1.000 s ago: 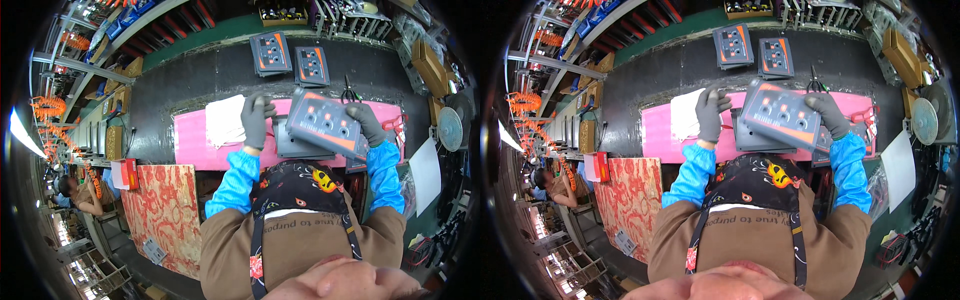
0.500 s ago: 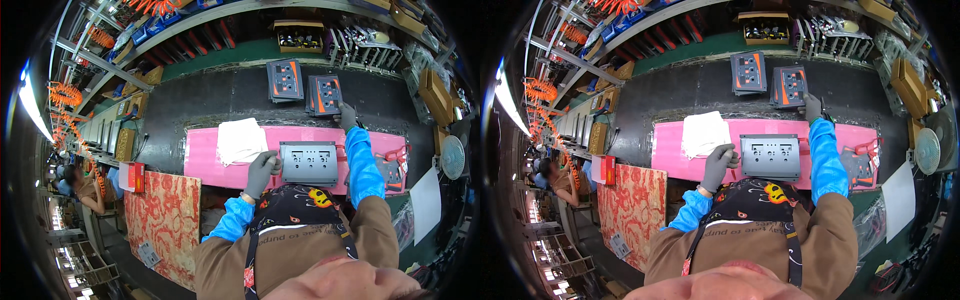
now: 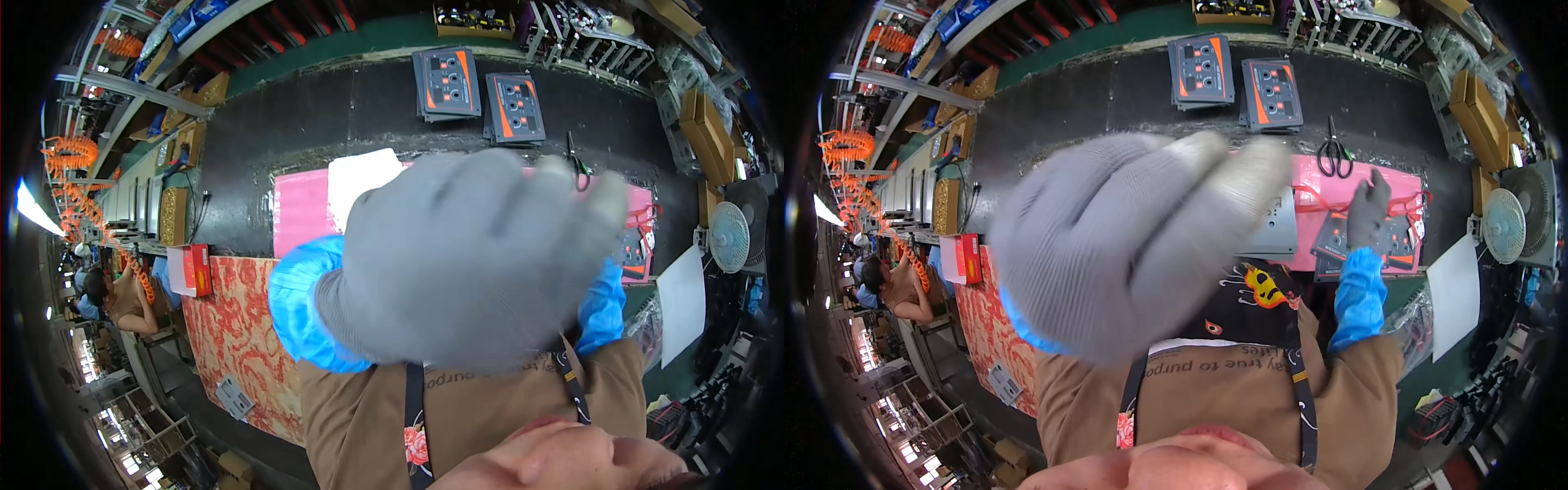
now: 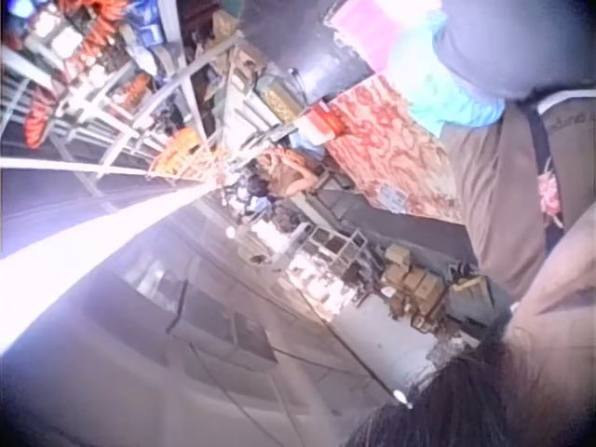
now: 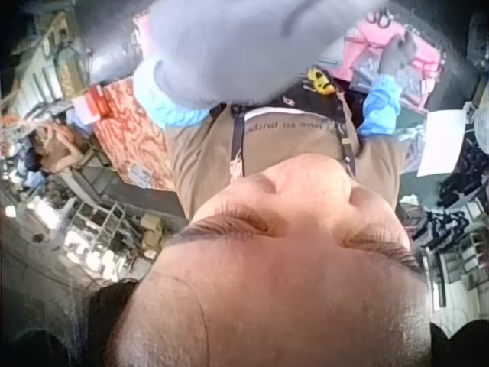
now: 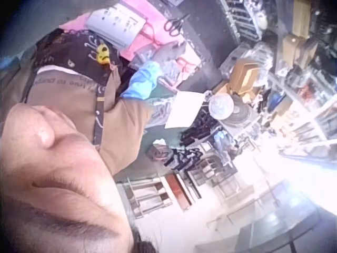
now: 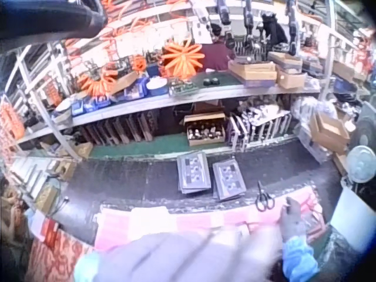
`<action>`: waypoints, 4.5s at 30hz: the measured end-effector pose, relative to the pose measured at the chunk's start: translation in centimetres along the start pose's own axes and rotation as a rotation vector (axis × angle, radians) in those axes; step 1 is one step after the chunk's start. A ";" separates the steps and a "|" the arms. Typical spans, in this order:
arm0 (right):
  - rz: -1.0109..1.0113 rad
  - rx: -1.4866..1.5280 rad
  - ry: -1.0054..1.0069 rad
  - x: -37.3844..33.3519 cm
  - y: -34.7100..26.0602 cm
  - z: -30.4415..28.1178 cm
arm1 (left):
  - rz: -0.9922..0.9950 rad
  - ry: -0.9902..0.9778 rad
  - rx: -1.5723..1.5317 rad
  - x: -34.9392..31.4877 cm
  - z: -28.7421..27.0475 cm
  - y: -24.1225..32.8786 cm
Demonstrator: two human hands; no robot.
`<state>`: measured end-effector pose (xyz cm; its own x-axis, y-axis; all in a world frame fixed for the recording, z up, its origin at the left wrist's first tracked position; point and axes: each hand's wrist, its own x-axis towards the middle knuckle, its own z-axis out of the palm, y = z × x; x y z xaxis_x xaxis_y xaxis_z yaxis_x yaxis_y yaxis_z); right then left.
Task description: The person assembles small electronic devices by inserting white plastic faceplates into grey metal casings. They repeatedly pick up a faceplate, align it with a casing, and press it into place. The person handles the components one at a time, placing the finished units on a pink workbench mat.
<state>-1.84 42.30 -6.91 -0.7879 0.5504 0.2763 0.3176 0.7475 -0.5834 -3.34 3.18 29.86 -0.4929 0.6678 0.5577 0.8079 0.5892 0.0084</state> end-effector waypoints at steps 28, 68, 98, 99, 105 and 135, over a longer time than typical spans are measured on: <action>-0.291 -0.593 -0.732 -10.1 -2.3 -5.1 | -0.221 0.013 0.128 -1.1 4.2 -4.1; -0.309 0.741 -0.255 -11.1 -23.1 -11.2 | -0.861 -0.016 -1.697 -7.1 17.0 6.4; -0.419 0.564 -0.211 -10.7 -23.4 -9.4 | -1.011 0.099 -1.595 -6.7 16.2 7.4; -0.425 0.565 -0.203 -10.7 -23.4 -9.4 | -1.015 0.096 -1.595 -6.7 16.2 7.4; -0.506 0.513 -0.109 -10.5 -23.5 -9.1 | -0.923 0.210 -1.334 -7.2 16.3 7.6; 0.537 1.202 -0.146 -2.6 -8.4 -3.2 | -1.226 -0.015 -1.221 -21.1 19.5 -11.6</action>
<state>-0.75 35.80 -0.31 -0.7850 0.5709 -0.2405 0.0037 -0.3839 -0.9234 -8.59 -8.86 1.80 -0.9555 0.1388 -0.2602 -0.2534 0.0647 0.9652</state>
